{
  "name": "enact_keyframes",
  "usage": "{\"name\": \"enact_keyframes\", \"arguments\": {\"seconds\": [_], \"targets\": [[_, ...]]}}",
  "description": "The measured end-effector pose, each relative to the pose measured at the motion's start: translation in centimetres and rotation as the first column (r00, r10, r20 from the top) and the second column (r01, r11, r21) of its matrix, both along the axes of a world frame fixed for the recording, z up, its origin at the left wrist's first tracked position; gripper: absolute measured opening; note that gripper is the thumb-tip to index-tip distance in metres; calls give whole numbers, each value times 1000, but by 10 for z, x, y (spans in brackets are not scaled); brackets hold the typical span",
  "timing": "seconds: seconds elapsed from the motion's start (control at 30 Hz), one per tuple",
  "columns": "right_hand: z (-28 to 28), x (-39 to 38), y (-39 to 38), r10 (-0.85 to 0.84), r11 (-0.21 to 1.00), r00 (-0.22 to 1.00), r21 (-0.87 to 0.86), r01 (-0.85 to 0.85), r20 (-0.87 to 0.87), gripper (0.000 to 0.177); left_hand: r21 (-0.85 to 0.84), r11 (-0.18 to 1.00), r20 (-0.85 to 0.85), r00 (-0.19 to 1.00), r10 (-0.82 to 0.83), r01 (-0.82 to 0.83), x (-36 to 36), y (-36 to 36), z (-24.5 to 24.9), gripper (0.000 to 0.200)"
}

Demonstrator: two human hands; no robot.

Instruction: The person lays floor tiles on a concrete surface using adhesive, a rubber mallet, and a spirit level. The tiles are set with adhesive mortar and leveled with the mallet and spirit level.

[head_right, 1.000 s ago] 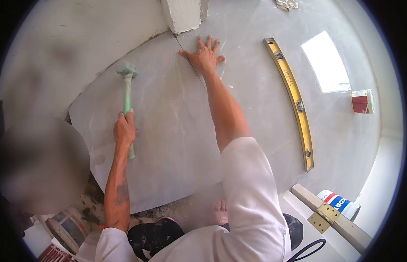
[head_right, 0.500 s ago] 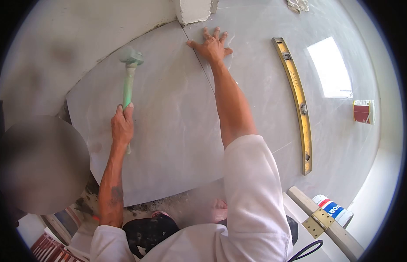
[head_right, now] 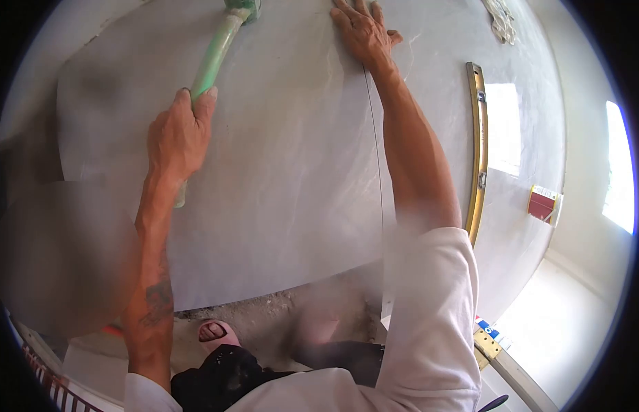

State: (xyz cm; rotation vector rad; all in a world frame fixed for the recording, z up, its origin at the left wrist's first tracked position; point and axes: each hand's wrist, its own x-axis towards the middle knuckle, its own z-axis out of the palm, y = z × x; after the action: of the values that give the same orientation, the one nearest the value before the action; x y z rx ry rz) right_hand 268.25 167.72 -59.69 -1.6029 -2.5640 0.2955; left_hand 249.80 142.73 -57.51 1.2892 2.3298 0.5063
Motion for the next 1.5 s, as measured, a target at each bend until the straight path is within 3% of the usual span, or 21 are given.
{"name": "enact_keyframes", "arguments": {"seconds": [0.03,0.23,0.33,0.43,0.47,0.5,0.6,0.73,0.83,0.93,1.0,1.07,1.13,1.2,1.3,1.4,1.43,1.47,1.5], "targets": [[8,-2,-5,47,997,996,-68,-42,81,57,-7,1000,2,1000,6,-6,-1,1,1,45],[-13,1,1,-52,996,994,71,59,-96,50,11,1000,-2,1000,4,-4,-2,2,-1,45],[-13,1,2,-103,991,993,85,108,-53,50,7,1000,24,1000,1,-2,-1,1,1,45],[-61,17,68,-105,984,993,139,111,-49,50,36,999,-18,1000,-1,2,0,-1,-4,45],[-73,22,85,-57,980,991,197,33,121,52,53,999,-42,999,-4,6,-1,-1,-6,45],[-67,17,85,-82,981,984,186,52,158,56,46,999,-26,1000,-1,3,-2,0,-4,45],[-14,-17,39,-409,912,911,-10,409,-58,68,16,1000,15,1000,-6,6,-1,0,-1,44],[2,-38,34,-584,811,790,-108,574,-186,85,-4,1000,10,1000,-2,2,-1,3,0,44],[-6,-24,42,-509,860,842,-66,506,-179,82,-28,1000,1,1000,8,-8,-2,2,0,45],[-23,13,24,-43,994,992,93,54,-118,55,-64,998,27,999,22,-21,-3,4,4,42],[-28,31,-5,89,982,994,170,-77,-63,51,-40,999,80,997,-15,18,0,6,5,40],[-20,50,-41,102,986,995,129,-103,16,51,23,999,116,992,-44,41,-9,-2,4,38],[-23,67,-59,42,993,997,105,-49,69,52,244,970,135,990,-27,-7,-11,-20,-10,36],[-23,75,-70,10,993,997,115,-20,81,52,473,877,-125,992,-28,85,-7,-41,-25,40],[-24,77,-72,32,991,999,129,-37,41,51,298,955,202,977,-60,-3,-18,-72,4,44],[-18,78,-74,27,993,997,117,-36,76,50,234,935,424,893,149,-267,-69,-118,18,44],[-16,78,-76,27,994,997,104,-34,75,49,186,909,448,855,260,-374,-97,-138,21,44],[-15,77,-76,23,995,997,90,-30,75,49,166,798,530,735,423,-579,-122,-152,35,41],[-17,77,-76,20,994,997,105,-27,72,49,183,749,581,685,439,-637,-158,-168,43,35]]}}
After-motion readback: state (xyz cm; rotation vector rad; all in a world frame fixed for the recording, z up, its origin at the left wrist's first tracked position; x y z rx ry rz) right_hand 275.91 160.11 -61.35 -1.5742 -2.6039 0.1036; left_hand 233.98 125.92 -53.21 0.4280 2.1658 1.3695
